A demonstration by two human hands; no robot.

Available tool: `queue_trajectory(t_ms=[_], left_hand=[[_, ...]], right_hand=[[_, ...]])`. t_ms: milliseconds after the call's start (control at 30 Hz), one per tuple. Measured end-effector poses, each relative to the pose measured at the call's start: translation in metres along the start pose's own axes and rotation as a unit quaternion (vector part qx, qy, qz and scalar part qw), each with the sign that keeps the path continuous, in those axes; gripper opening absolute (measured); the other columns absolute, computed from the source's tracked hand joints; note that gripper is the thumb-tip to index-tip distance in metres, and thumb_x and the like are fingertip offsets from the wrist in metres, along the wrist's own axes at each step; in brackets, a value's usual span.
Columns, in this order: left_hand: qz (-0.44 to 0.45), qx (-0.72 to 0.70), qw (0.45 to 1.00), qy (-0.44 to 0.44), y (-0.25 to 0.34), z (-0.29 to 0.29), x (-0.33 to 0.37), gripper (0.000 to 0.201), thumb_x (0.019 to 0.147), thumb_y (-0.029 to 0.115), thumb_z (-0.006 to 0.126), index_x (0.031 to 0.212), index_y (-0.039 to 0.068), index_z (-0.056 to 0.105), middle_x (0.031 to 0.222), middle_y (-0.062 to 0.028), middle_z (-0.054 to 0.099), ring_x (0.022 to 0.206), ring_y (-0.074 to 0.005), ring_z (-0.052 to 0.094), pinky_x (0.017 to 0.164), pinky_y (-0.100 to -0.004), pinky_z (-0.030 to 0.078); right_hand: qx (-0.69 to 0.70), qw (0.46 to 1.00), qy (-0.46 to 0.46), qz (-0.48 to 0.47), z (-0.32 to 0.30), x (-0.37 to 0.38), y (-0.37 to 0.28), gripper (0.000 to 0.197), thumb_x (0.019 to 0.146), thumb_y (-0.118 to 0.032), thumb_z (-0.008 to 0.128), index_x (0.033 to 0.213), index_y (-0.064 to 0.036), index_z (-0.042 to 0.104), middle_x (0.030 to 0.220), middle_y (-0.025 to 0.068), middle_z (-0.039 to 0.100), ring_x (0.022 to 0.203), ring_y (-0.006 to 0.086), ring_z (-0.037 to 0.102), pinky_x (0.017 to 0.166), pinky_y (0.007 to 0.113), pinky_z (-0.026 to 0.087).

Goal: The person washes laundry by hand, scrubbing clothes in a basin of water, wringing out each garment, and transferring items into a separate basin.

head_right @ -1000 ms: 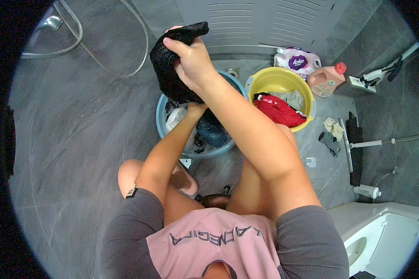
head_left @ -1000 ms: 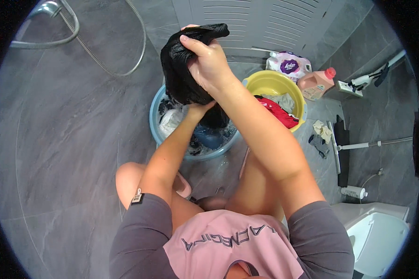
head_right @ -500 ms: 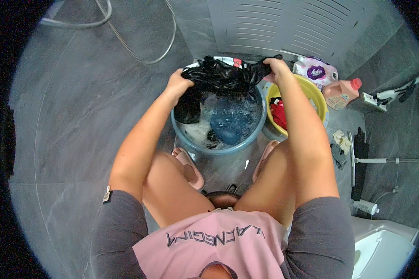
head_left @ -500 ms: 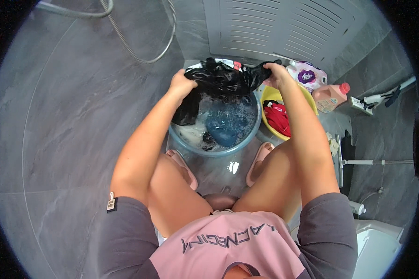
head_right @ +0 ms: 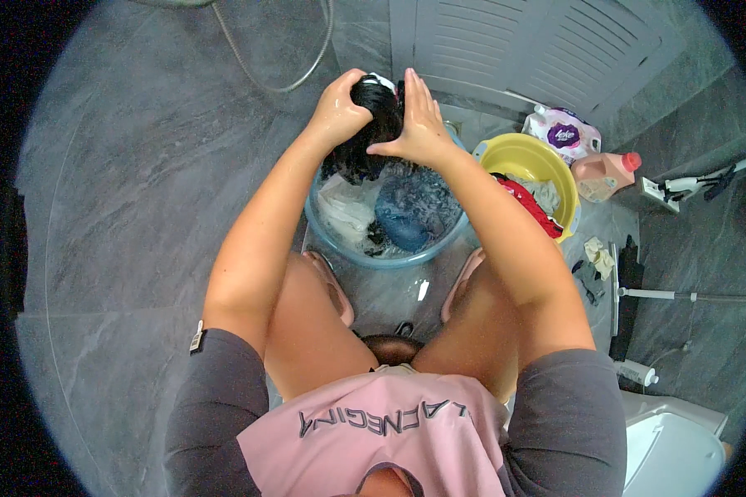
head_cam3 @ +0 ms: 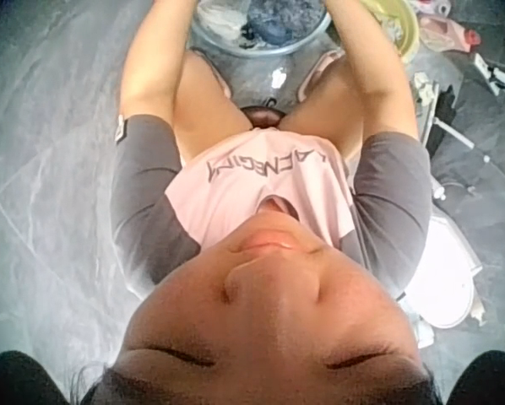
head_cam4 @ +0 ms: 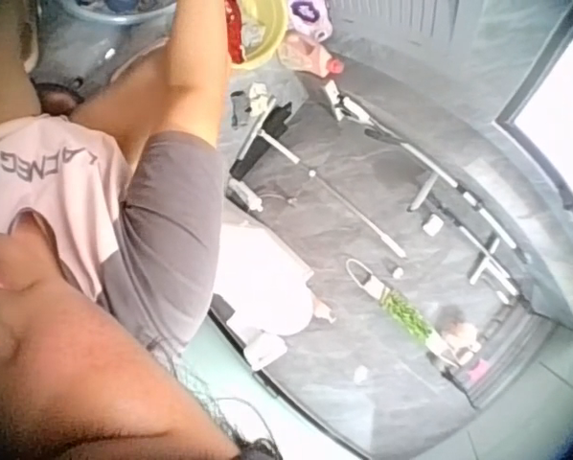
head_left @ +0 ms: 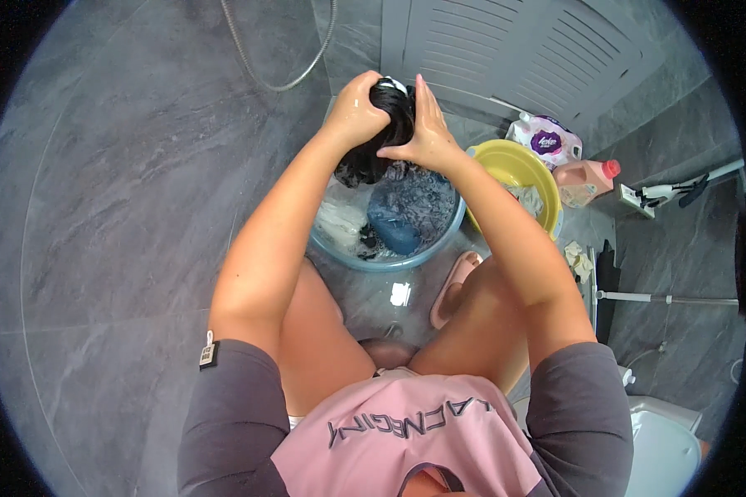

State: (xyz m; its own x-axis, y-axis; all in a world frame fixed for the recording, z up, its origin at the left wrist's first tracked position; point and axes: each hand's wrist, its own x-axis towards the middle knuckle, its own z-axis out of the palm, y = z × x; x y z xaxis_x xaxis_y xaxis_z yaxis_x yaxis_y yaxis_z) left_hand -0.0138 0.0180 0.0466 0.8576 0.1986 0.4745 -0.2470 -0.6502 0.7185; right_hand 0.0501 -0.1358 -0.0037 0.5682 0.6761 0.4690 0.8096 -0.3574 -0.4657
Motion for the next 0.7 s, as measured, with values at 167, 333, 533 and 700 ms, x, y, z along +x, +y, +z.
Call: queue_trajectory(t_ms=[167,333,533,700], left_hand=[[-0.017,-0.149,0.985,-0.087,0.007,0.006,0.001,0.032,0.061,-0.002,0.052,0.092,0.001,0.054,0.084,-0.0108,0.057,0.078,-0.0217,0.056,0.074,-0.0295,0.045],[-0.096,-0.398,0.91,-0.063,-0.001,0.012,0.005,0.032,0.062,-0.005,0.047,0.093,0.001,0.052,0.086,-0.0053,0.056,0.079,-0.0137,0.054,0.075,-0.0274,0.045],[-0.151,-0.248,0.945,-0.148,-0.007,0.011,0.009,0.043,0.064,-0.003,0.049,0.106,0.0,0.051,0.098,-0.009,0.056,0.093,-0.0171,0.054,0.086,-0.0301,0.042],[-0.102,-0.098,0.954,-0.264,-0.029,-0.039,0.013,0.068,0.071,0.019,0.07,0.131,0.003,0.04,0.124,-0.0091,0.049,0.113,-0.0188,0.045,0.097,-0.0322,0.036]], right_hand=[[0.29,0.947,-0.138,0.021,0.008,0.007,-0.008,0.106,0.052,-0.037,0.086,0.134,-0.0013,0.029,0.135,0.0198,0.037,0.126,0.0337,0.036,0.102,0.04,0.03],[0.414,0.902,-0.06,0.107,0.024,0.011,-0.015,0.08,0.057,-0.017,0.082,0.123,-0.0016,0.038,0.112,0.0103,0.054,0.105,0.019,0.051,0.09,0.032,0.042],[0.499,0.85,0.024,0.169,0.031,0.003,-0.026,0.044,0.063,-0.008,0.074,0.102,-0.0007,0.055,0.093,0.0063,0.061,0.088,0.0167,0.058,0.08,0.032,0.046],[0.511,0.825,-0.033,0.241,0.017,0.001,-0.017,0.033,0.064,-0.007,0.071,0.093,-0.0003,0.058,0.087,0.0068,0.061,0.082,0.0178,0.058,0.075,0.032,0.046]])
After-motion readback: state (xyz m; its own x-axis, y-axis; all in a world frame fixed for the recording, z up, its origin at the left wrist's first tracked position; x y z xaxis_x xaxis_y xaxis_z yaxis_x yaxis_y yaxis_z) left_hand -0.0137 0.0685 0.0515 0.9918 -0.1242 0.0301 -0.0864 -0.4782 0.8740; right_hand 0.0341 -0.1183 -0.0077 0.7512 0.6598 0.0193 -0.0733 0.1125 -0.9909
